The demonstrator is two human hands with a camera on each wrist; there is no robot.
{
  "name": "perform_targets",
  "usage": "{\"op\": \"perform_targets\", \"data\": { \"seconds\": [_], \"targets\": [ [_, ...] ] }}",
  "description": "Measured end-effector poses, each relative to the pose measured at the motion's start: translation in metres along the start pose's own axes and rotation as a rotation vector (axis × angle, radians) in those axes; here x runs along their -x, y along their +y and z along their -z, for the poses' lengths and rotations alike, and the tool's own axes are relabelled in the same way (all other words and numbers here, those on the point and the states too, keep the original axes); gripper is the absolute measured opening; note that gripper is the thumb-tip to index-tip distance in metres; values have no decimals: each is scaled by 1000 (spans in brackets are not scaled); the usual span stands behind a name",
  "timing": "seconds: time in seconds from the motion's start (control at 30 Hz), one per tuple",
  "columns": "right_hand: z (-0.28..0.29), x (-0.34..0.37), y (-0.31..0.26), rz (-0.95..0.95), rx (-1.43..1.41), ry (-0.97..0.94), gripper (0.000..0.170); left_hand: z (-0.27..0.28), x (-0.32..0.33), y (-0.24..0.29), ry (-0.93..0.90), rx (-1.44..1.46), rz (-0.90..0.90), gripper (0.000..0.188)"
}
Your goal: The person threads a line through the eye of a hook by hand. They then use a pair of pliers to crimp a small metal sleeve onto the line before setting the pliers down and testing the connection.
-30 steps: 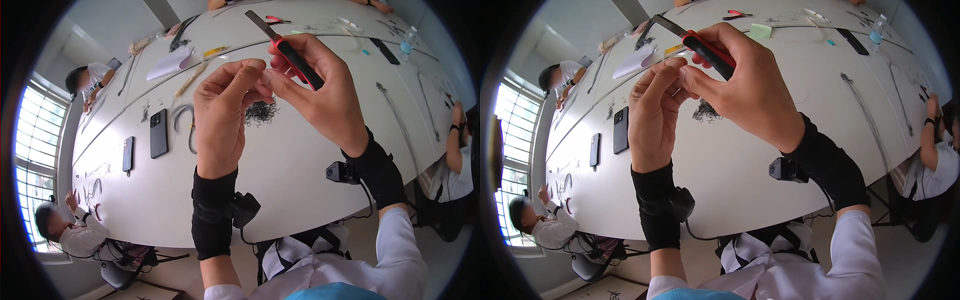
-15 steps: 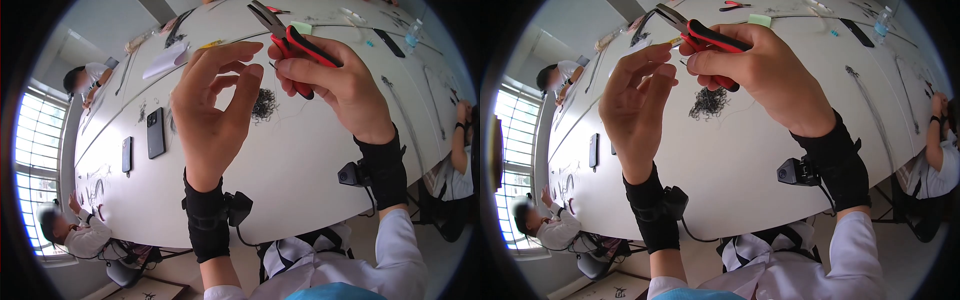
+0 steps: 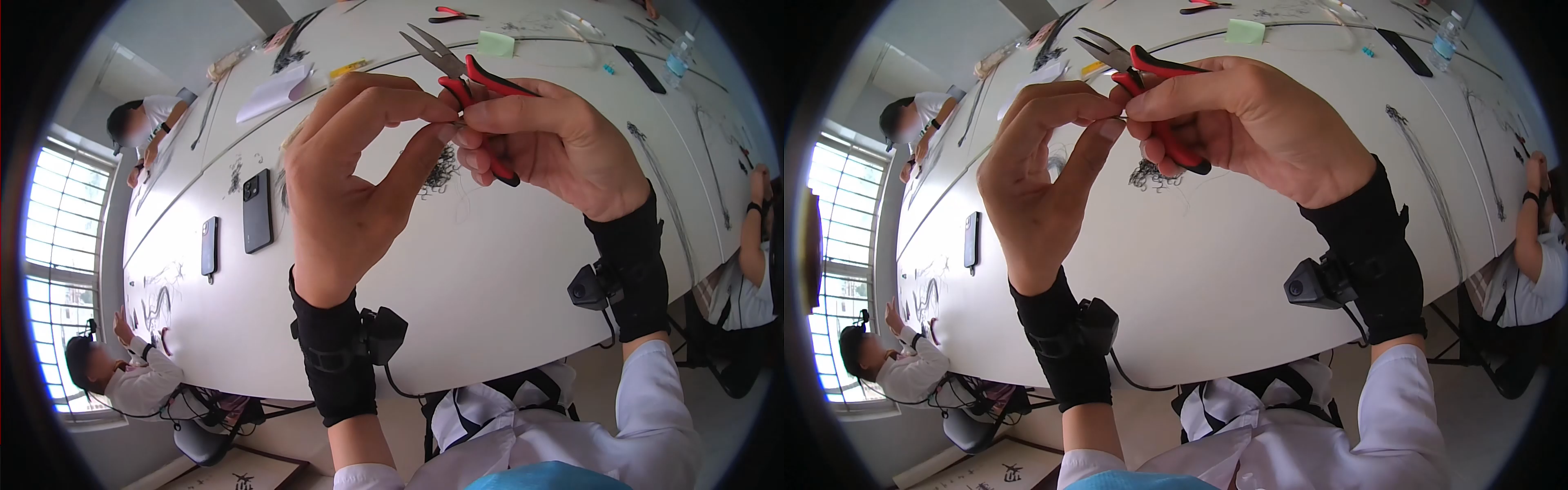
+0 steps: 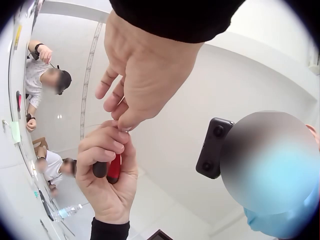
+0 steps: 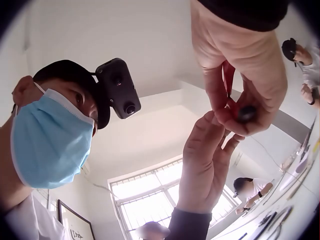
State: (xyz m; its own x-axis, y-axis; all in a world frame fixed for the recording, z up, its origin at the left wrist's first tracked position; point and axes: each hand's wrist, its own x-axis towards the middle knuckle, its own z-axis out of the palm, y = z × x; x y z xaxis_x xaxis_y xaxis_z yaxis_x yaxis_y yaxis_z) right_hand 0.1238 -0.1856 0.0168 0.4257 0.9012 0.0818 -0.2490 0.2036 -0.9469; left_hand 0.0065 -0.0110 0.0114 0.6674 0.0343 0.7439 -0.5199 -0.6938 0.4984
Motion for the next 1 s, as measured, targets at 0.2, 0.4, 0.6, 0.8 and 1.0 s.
{"op": "perform_targets", "data": {
  "seconds": [0.2, 0.4, 0.6, 0.8, 1.0],
  "targets": [
    [-5, 3, 3, 172, 261, 158, 41, 0, 0, 0, 5, -21, 36, 11],
    [-8, 3, 1, 221, 297, 154, 40, 0, 0, 1, -1, -8, 77, 11],
    [-9, 3, 4, 297, 336, 194, 40, -4, -1, -3, 99, 40, 79, 11],
    [-12, 2, 8, 353, 405, 246, 38, -8, 0, -3, 108, 54, 80, 9],
    [-11, -2, 12, 409, 514, 276, 36, -10, 0, -3, 134, 33, 119, 8]
  ]
}}
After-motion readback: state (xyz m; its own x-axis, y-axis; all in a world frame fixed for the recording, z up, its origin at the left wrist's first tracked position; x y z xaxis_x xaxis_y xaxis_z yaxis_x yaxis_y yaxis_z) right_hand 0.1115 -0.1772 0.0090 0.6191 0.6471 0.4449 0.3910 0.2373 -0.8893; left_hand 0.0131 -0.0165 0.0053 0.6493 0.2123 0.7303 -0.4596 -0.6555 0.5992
